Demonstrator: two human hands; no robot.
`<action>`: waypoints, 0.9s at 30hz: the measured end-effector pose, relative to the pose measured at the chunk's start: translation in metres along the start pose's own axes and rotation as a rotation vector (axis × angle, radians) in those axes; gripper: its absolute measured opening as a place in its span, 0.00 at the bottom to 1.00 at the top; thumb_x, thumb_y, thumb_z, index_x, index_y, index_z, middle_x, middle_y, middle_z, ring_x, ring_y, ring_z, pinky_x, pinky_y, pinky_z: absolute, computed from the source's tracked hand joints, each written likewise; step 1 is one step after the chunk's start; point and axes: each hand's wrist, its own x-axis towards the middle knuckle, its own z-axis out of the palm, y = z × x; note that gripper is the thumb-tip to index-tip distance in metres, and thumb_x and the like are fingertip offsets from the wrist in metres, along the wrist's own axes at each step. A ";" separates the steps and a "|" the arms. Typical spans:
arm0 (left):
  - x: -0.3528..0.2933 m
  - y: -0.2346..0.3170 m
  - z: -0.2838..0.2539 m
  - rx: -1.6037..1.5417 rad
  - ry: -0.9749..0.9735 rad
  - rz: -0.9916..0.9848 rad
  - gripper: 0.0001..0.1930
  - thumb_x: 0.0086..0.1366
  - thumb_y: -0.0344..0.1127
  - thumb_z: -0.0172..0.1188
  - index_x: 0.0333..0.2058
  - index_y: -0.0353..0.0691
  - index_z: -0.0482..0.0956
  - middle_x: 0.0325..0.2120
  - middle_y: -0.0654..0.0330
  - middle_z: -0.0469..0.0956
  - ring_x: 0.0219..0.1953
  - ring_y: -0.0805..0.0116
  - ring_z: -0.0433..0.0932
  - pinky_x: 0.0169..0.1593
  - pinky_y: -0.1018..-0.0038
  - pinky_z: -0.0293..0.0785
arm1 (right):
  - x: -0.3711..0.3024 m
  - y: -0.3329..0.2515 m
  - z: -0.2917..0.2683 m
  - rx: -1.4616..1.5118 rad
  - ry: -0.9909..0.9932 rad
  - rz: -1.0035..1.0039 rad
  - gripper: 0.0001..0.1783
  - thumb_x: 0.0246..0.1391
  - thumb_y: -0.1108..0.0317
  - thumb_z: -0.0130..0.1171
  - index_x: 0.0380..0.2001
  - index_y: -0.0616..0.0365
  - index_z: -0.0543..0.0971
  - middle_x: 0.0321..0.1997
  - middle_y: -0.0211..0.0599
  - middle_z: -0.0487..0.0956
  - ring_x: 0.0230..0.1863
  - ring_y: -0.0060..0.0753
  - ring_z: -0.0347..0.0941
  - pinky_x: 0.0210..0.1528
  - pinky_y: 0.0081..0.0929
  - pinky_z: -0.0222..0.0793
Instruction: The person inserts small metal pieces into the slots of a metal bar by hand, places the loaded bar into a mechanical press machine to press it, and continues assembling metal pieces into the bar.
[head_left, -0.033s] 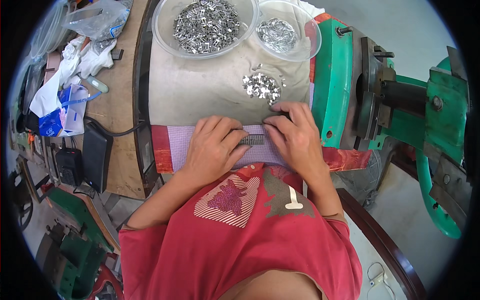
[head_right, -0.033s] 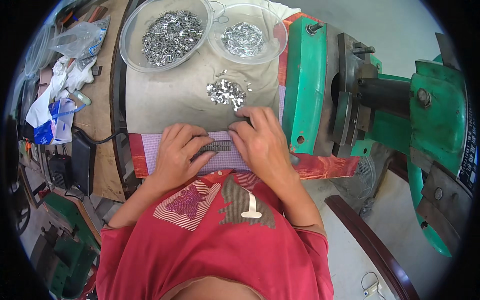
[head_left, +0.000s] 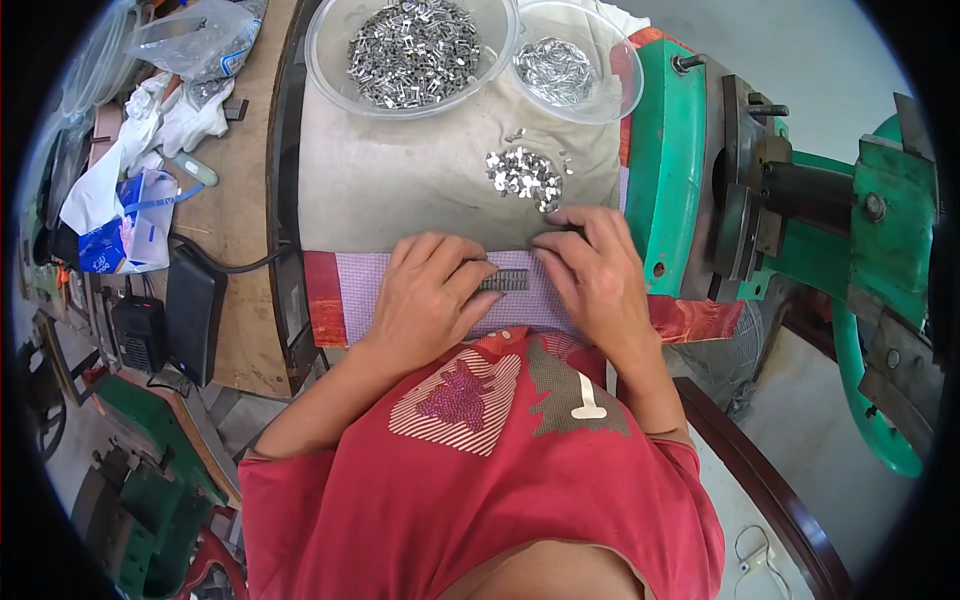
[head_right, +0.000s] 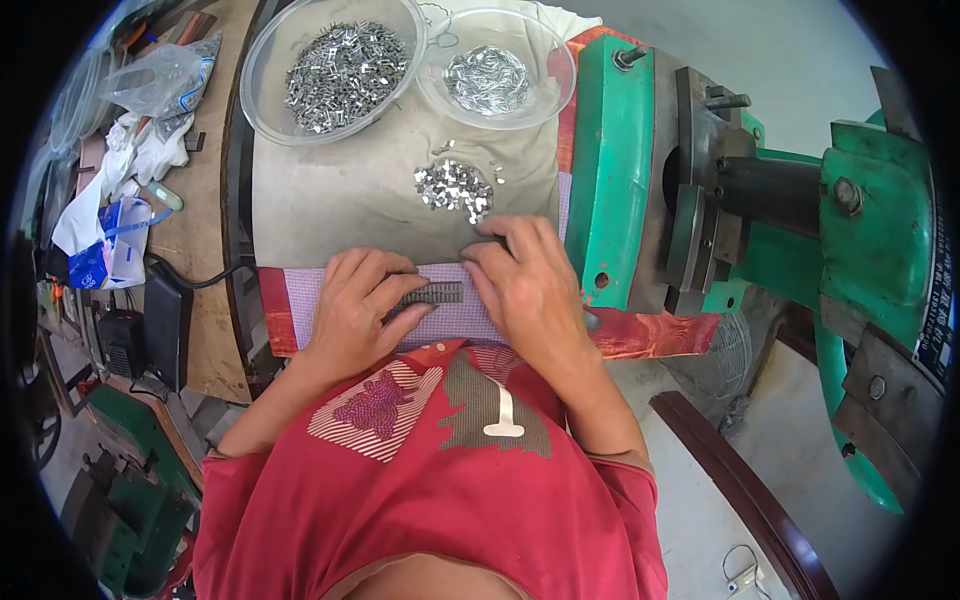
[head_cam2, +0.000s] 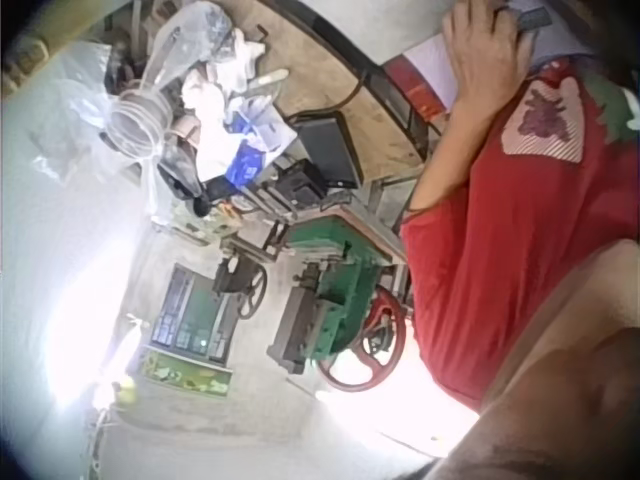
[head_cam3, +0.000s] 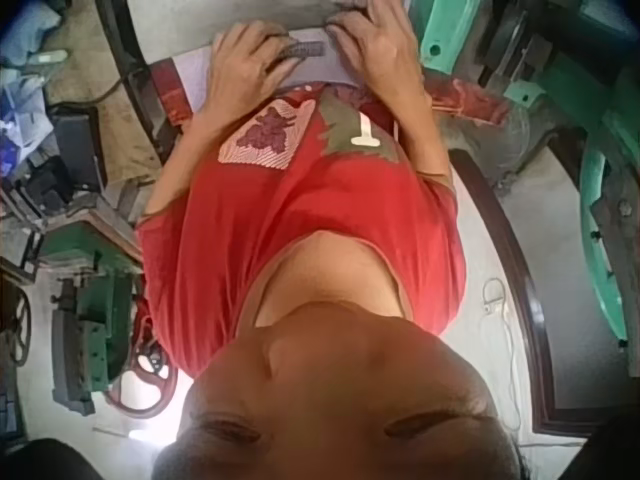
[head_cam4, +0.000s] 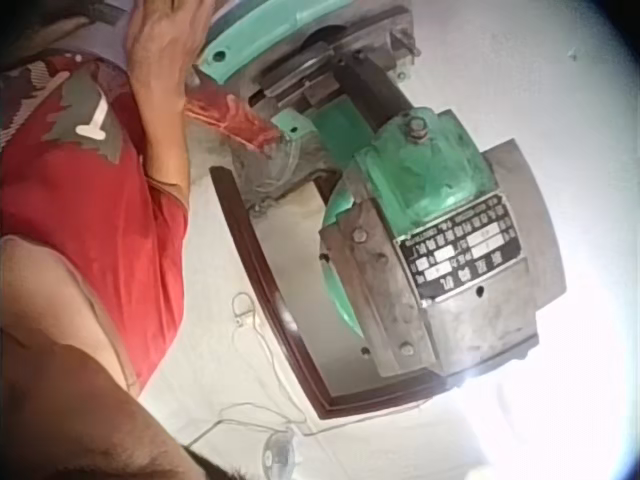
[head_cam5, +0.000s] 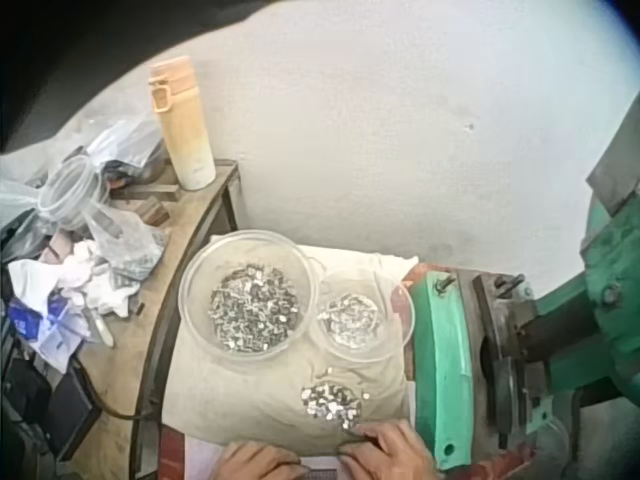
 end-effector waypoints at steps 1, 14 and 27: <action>0.000 0.000 0.000 -0.002 -0.002 -0.001 0.15 0.49 0.34 0.72 0.37 0.40 0.82 0.37 0.60 0.77 0.42 0.59 0.75 0.47 0.63 0.67 | 0.000 -0.001 -0.002 -0.006 0.029 0.040 0.10 0.45 0.78 0.68 0.34 0.61 0.83 0.42 0.40 0.78 0.44 0.45 0.74 0.45 0.37 0.72; -0.001 0.001 -0.003 -0.021 0.032 0.007 0.15 0.51 0.35 0.71 0.37 0.38 0.80 0.38 0.58 0.78 0.41 0.57 0.76 0.46 0.63 0.68 | 0.023 0.010 0.011 -0.146 0.149 0.057 0.08 0.43 0.74 0.69 0.28 0.60 0.80 0.38 0.35 0.77 0.40 0.43 0.73 0.41 0.36 0.71; -0.002 0.003 0.001 -0.017 0.036 0.032 0.13 0.51 0.32 0.70 0.36 0.39 0.79 0.37 0.60 0.78 0.41 0.58 0.76 0.47 0.64 0.67 | 0.013 0.008 0.007 -0.052 0.048 -0.005 0.07 0.43 0.74 0.69 0.29 0.56 0.84 0.41 0.35 0.77 0.46 0.43 0.72 0.46 0.37 0.71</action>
